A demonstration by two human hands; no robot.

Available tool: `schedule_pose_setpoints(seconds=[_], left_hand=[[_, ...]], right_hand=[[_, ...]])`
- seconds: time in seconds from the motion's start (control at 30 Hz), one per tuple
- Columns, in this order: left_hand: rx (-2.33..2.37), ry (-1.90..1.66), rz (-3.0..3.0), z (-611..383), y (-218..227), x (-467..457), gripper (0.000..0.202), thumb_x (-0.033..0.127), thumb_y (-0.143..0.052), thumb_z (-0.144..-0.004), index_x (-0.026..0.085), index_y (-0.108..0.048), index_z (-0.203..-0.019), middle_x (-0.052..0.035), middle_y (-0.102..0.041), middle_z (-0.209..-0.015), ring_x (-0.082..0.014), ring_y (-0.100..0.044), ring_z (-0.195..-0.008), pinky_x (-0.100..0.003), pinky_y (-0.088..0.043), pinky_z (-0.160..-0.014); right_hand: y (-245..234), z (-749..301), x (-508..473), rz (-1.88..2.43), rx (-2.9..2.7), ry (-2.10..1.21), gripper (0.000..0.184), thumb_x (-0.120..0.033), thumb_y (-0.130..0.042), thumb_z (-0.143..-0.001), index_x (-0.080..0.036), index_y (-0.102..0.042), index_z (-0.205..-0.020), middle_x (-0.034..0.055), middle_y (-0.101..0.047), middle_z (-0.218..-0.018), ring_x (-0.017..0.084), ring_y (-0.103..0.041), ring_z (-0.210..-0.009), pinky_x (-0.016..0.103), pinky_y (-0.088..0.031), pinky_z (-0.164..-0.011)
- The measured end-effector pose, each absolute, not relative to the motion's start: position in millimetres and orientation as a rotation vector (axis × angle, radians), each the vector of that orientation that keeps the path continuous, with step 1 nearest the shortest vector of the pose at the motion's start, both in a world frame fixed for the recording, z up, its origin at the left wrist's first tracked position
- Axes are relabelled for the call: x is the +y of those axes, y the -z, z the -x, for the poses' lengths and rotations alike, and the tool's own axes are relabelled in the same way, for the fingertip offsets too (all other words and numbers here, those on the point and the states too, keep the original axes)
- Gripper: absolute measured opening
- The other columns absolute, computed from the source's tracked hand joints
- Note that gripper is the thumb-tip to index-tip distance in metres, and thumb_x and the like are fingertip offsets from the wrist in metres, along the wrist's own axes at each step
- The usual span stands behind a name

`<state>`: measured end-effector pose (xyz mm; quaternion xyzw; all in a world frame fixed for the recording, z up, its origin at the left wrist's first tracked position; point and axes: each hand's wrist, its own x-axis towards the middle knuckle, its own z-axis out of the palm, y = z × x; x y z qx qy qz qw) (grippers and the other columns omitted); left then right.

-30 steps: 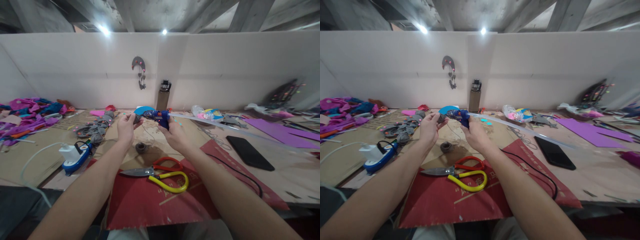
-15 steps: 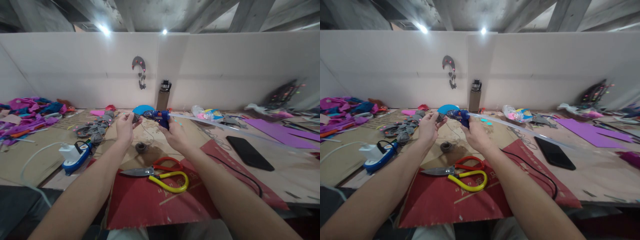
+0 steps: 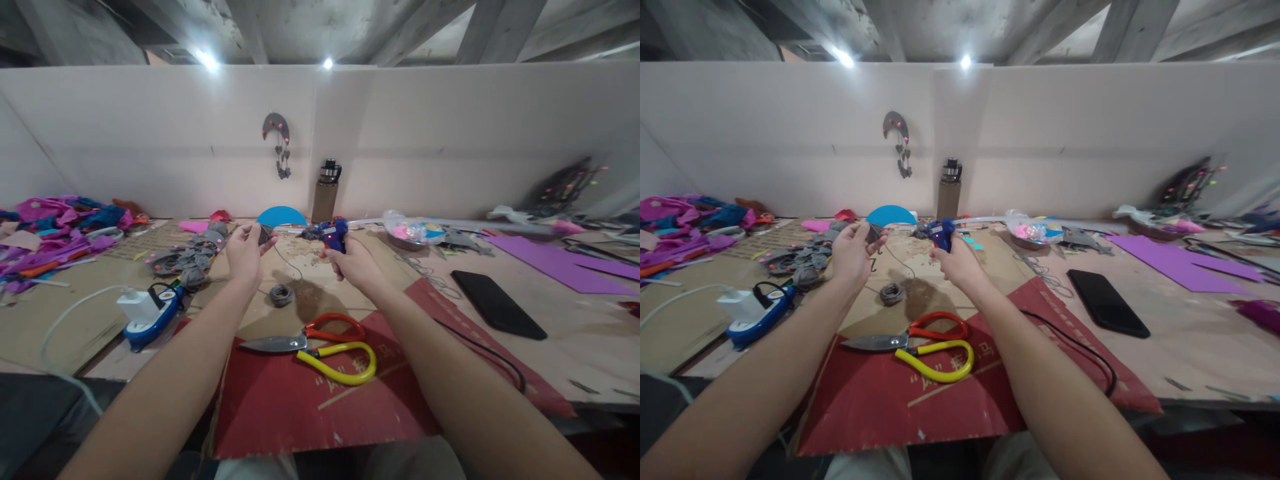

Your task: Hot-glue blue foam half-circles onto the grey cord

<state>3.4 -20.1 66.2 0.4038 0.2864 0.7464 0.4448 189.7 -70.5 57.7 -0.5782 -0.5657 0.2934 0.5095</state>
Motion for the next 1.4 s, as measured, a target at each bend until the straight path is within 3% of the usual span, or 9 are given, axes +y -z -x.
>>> schedule_pose_setpoints(seconds=[0.17, 0.33, 0.43, 0.57, 0.77, 0.9, 1.0, 1.1, 1.4], left_hand=[[0.716, -1.835, -1.179, -10, -64, -24, 0.022, 0.035, -0.063, -0.072, 0.016, -0.055, -0.081, -0.0021, -0.064, -0.071, -0.0132, -0.065, -0.062, -0.024, -0.053, -0.054], [0.826, -1.838, -1.387, -17, -65, -35, 0.022, 0.037, -0.059, -0.076, 0.017, -0.059, -0.085, -0.0029, -0.065, -0.075, -0.0126, -0.062, -0.064, -0.018, -0.046, -0.045], [0.971, -1.837, -1.56, -21, -65, -42, 0.019, 0.034, -0.058, -0.077, 0.017, -0.064, -0.084, -0.0023, -0.065, -0.076, -0.0107, -0.058, -0.063, -0.018, -0.043, -0.047], [1.036, -1.898, -1.741, -23, -66, -47, 0.014, 0.028, -0.058, -0.077, 0.017, -0.066, -0.08, -0.002, -0.066, -0.08, -0.0118, -0.057, -0.073, -0.021, -0.044, -0.064], [0.949, -1.885, -1.621, -25, -67, -52, 0.015, 0.029, -0.06, -0.076, 0.019, -0.068, -0.083, -0.0016, -0.065, -0.081, -0.0103, -0.055, -0.069, -0.017, -0.039, -0.054], [0.864, -1.82, -1.498, -30, -66, -52, 0.014, 0.031, -0.063, -0.074, 0.019, -0.067, -0.081, 0.0006, -0.062, -0.074, -0.0062, -0.046, -0.049, -0.017, -0.035, -0.041], [0.781, -1.794, -1.417, -34, -64, -51, 0.015, 0.031, -0.065, -0.072, 0.018, -0.065, -0.078, -0.0005, -0.062, -0.078, -0.0077, -0.053, -0.058, -0.017, -0.045, -0.048], [0.693, -1.755, -1.319, -37, -62, -50, 0.016, 0.031, -0.065, -0.072, 0.017, -0.063, -0.078, -0.0017, -0.062, -0.08, -0.0104, -0.058, -0.07, -0.022, -0.052, -0.061], [0.638, -1.64, -1.111, -43, -65, -57, 0.017, 0.027, -0.068, -0.067, 0.016, -0.058, -0.072, 0.0, -0.061, -0.074, -0.01, -0.06, -0.068, -0.025, -0.054, -0.065]], right_hand=[[-42, -206, -52, 1.713, -1.289, -0.915, 0.008, -0.022, -0.056, -0.072, -0.018, -0.052, -0.077, 0.0037, -0.06, -0.059, 0.016, -0.057, -0.047, 0.029, -0.045, -0.047], [-37, -217, -50, 1.972, -1.527, -0.228, 0.014, -0.026, -0.058, -0.073, -0.013, -0.058, -0.08, 0.0189, -0.063, -0.086, 0.03, -0.061, -0.09, 0.042, -0.045, -0.077], [-44, -200, -58, 1.691, -1.538, -0.12, 0.019, -0.029, -0.055, -0.076, -0.013, -0.057, -0.087, 0.0179, -0.06, -0.103, 0.028, -0.052, -0.107, 0.044, -0.038, -0.092], [-52, -164, -68, 1.012, -1.356, -0.777, 0.034, -0.031, -0.059, -0.073, -0.02, -0.049, -0.104, 0.006, -0.061, -0.107, 0.016, -0.056, -0.099, 0.035, -0.043, -0.09], [-52, -150, -74, 0.704, -0.969, -1.387, 0.026, -0.036, -0.07, -0.063, -0.018, -0.053, -0.074, 0.0027, -0.062, -0.078, 0.014, -0.06, -0.079, 0.032, -0.047, -0.083], [-57, -148, -79, 0.681, -1.004, -1.347, 0.03, -0.033, -0.072, -0.061, -0.018, -0.055, -0.079, -0.0001, -0.061, -0.075, 0.011, -0.059, -0.074, 0.029, -0.048, -0.078], [-61, -147, -81, 0.764, -1.027, -1.279, 0.027, -0.033, -0.07, -0.063, -0.018, -0.054, -0.078, -0.0063, -0.051, -0.063, 0.005, -0.047, -0.054, 0.022, -0.045, -0.059], [-60, -150, -79, 0.836, -1.041, -1.177, 0.025, -0.037, -0.067, -0.065, -0.017, -0.056, -0.075, -0.0081, -0.043, -0.059, 0.003, -0.032, -0.046, 0.017, -0.032, -0.044], [-55, -155, -71, 0.955, -0.985, -0.951, 0.026, -0.04, -0.065, -0.066, -0.017, -0.06, -0.077, -0.006, -0.048, -0.059, 0.004, -0.032, -0.047, 0.02, -0.025, -0.044]])
